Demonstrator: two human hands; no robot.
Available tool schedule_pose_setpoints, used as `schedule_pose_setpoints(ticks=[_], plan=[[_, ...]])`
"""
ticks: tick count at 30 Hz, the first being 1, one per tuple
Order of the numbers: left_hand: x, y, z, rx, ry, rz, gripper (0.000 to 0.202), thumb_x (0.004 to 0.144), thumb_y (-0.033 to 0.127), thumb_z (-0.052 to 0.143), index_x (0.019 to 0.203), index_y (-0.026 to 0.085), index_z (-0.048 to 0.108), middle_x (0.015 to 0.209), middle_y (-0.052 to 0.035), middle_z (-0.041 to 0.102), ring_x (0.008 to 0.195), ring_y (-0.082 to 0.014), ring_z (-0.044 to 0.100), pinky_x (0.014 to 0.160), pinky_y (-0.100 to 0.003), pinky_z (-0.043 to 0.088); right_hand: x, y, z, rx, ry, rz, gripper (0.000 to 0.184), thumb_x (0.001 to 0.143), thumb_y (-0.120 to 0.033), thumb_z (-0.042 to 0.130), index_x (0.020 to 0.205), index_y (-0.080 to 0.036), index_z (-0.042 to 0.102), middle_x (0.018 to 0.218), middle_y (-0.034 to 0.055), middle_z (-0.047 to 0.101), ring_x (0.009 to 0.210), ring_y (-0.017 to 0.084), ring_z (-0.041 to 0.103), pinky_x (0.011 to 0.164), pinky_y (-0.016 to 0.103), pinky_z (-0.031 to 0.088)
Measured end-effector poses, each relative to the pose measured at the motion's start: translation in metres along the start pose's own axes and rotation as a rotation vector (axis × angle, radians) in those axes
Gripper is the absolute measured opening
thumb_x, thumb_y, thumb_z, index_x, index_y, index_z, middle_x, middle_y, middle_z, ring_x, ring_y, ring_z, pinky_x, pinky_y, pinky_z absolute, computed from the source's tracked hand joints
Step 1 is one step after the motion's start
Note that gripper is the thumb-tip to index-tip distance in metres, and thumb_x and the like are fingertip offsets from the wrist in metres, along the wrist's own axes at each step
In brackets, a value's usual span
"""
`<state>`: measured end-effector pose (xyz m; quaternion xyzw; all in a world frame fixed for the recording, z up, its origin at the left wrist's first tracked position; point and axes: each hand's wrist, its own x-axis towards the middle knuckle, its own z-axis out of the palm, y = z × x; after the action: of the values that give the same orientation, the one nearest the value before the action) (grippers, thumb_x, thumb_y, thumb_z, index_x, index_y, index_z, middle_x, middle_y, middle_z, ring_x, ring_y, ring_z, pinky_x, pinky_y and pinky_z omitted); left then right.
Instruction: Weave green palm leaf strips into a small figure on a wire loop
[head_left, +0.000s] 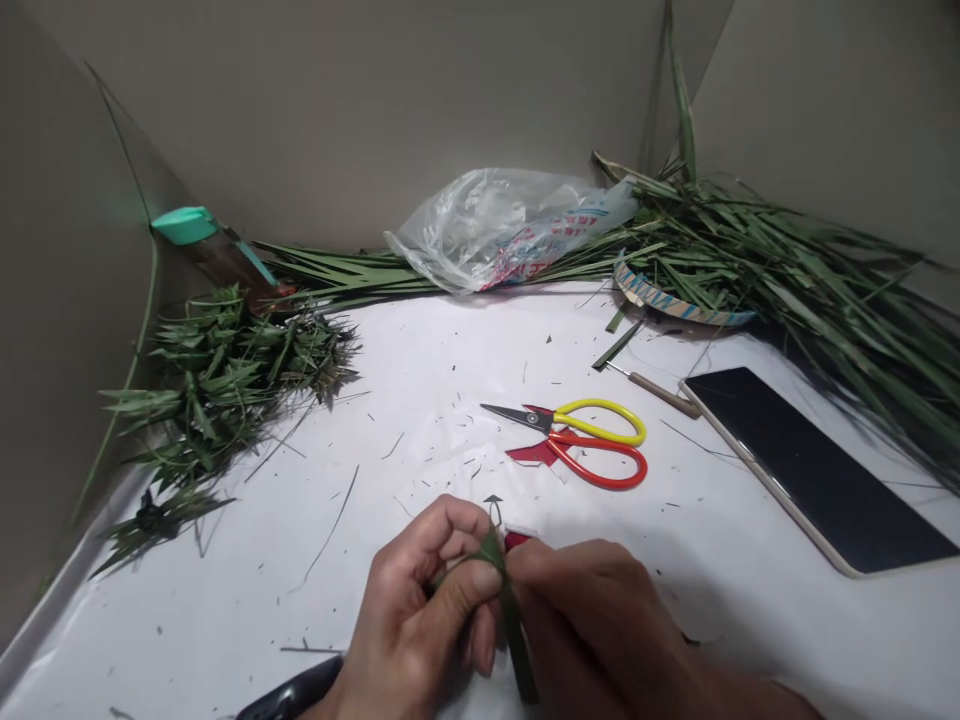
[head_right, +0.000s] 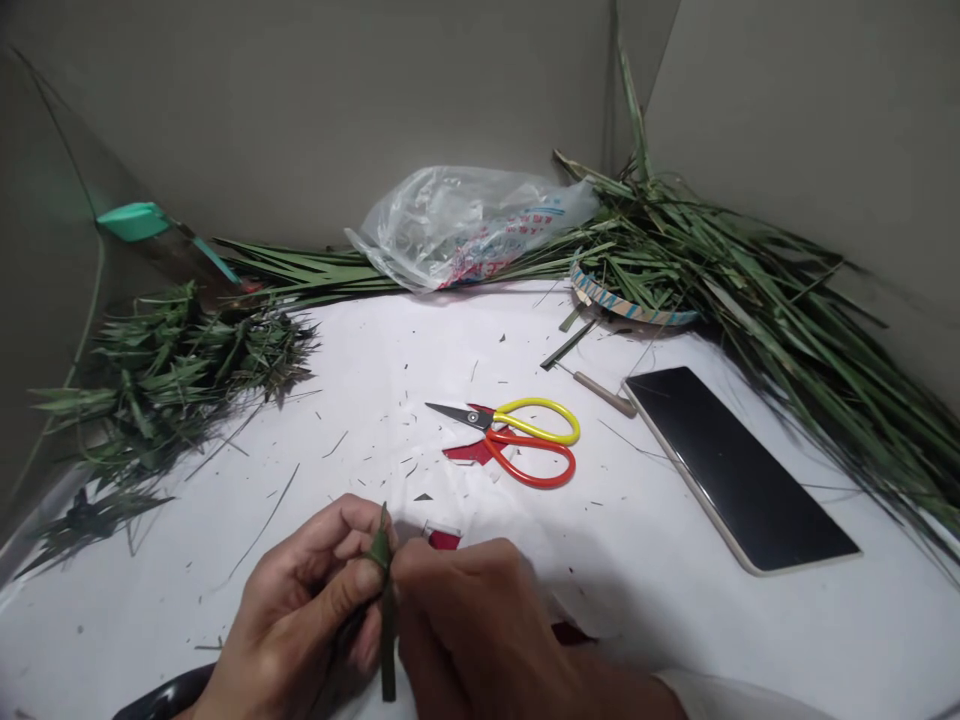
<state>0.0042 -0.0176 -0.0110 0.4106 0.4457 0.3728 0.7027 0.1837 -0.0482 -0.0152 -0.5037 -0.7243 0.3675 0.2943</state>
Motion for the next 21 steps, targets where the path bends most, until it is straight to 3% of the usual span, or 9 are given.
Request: schedule_pose_setpoints(ticks=[2,4,6,10,14,17,21], plan=[[0.004,0.002,-0.002,0.027,-0.044,0.028,0.016,0.092,0.032,0.063,0.085,0.018,0.058,0.056,0.0039,0.057,0.047,-0.0078,0.048,0.049,-0.02,0.036,0.01,-0.002,-0.003,0.052,-0.004,-0.043,0.02,0.097,-0.029,0.047,0.097,-0.026,0.066,0.084,0.002,0.069,0.057,0.013,0.058,0.044,0.022,0.038],[0.006,0.006,-0.004,0.111,-0.083,0.073,0.013,0.095,0.03,0.059,0.087,0.02,0.057,0.06,0.0036,0.059,0.054,-0.01,0.052,0.056,-0.022,0.04,0.024,-0.005,-0.004,0.147,-0.057,-0.094,0.032,0.1,-0.026,0.037,0.078,-0.022,0.059,0.066,-0.0015,0.06,0.055,0.011,0.054,0.053,0.022,0.042],[0.007,0.01,-0.005,0.231,-0.102,0.124,0.014,0.096,0.029,0.056,0.085,0.02,0.056,0.063,0.003,0.06,0.061,-0.0118,0.055,0.062,-0.024,0.042,0.034,-0.006,-0.005,0.256,-0.106,-0.041,0.034,0.099,-0.024,0.034,0.074,-0.02,0.056,0.063,-0.002,0.057,0.054,0.01,0.051,0.054,0.022,0.041],[0.008,0.012,-0.006,0.322,-0.12,0.182,0.017,0.098,0.029,0.053,0.083,0.02,0.055,0.066,0.0016,0.063,0.065,-0.0135,0.06,0.064,-0.026,0.044,0.041,-0.002,-0.005,0.522,-0.231,0.165,0.031,0.1,-0.032,0.041,0.075,-0.019,0.055,0.064,-0.002,0.057,0.052,0.01,0.049,0.051,0.021,0.04],[0.01,0.009,-0.008,0.306,-0.136,0.184,0.015,0.097,0.031,0.055,0.087,0.02,0.055,0.068,0.0017,0.066,0.063,-0.0141,0.063,0.062,-0.026,0.046,0.04,0.007,-0.006,0.795,-0.322,0.213,0.029,0.099,-0.04,0.047,0.082,-0.018,0.054,0.071,-0.0003,0.06,0.054,0.009,0.052,0.052,0.021,0.041],[0.01,0.006,-0.009,0.277,-0.129,0.176,0.015,0.097,0.034,0.056,0.089,0.021,0.055,0.066,0.0031,0.064,0.06,-0.0129,0.062,0.059,-0.024,0.046,0.043,0.009,-0.007,0.804,-0.347,0.22,0.027,0.096,-0.042,0.051,0.085,-0.018,0.054,0.075,0.0014,0.063,0.057,0.01,0.054,0.051,0.02,0.043],[0.01,0.003,-0.011,0.231,-0.134,0.163,0.014,0.097,0.033,0.056,0.09,0.02,0.056,0.069,0.0023,0.063,0.063,-0.0137,0.063,0.061,-0.026,0.047,0.045,0.002,-0.008,0.692,-0.305,0.225,0.017,0.092,-0.03,0.055,0.079,-0.018,0.055,0.067,-0.001,0.062,0.054,0.009,0.051,0.048,0.018,0.041]])
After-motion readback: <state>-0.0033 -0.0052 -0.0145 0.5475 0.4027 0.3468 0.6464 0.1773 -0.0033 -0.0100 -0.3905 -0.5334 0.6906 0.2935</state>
